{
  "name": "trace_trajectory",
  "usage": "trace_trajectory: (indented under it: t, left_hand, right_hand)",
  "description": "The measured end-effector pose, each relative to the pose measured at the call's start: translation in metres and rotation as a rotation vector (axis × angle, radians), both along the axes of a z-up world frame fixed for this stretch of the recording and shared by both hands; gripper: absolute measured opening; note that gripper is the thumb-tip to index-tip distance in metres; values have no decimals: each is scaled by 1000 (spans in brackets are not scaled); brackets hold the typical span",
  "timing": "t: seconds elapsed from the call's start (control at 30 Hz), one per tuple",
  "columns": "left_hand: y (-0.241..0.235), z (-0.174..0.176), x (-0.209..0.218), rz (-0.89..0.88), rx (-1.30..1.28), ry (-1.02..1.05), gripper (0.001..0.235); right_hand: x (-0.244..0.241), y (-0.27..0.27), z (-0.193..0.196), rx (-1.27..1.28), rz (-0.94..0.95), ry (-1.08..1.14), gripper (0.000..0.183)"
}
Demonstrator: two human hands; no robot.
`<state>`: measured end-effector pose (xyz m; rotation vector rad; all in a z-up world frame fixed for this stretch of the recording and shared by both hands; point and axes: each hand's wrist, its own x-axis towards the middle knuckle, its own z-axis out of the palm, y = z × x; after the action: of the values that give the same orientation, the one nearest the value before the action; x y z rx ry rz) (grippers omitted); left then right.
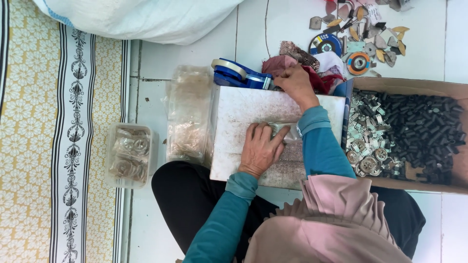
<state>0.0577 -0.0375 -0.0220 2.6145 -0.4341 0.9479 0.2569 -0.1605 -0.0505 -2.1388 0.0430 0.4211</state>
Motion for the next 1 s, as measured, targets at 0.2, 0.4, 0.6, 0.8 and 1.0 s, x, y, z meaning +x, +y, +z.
trace_trajectory:
  t: [0.2,0.4,0.6,0.8,1.0]
  left_hand:
    - [1,1,0,3,-1,10,33]
    - [0,0,1,4,-9,14,33]
    - [0,-4,2,-2,-3,15,31]
    - [0,-3,2,9,-6,1,33]
    - [0,-3,2,18,3,-1,32]
  right_hand:
    - [10,-4,-21,-137,71,45,24]
    - [14,-2,-28,-257,186,38,28]
    - [32,-8,-90,-478,274,-148,24]
    - [0,-1,1,371,-266,173,27]
    - [2,-19,5,654,-351,176,13]
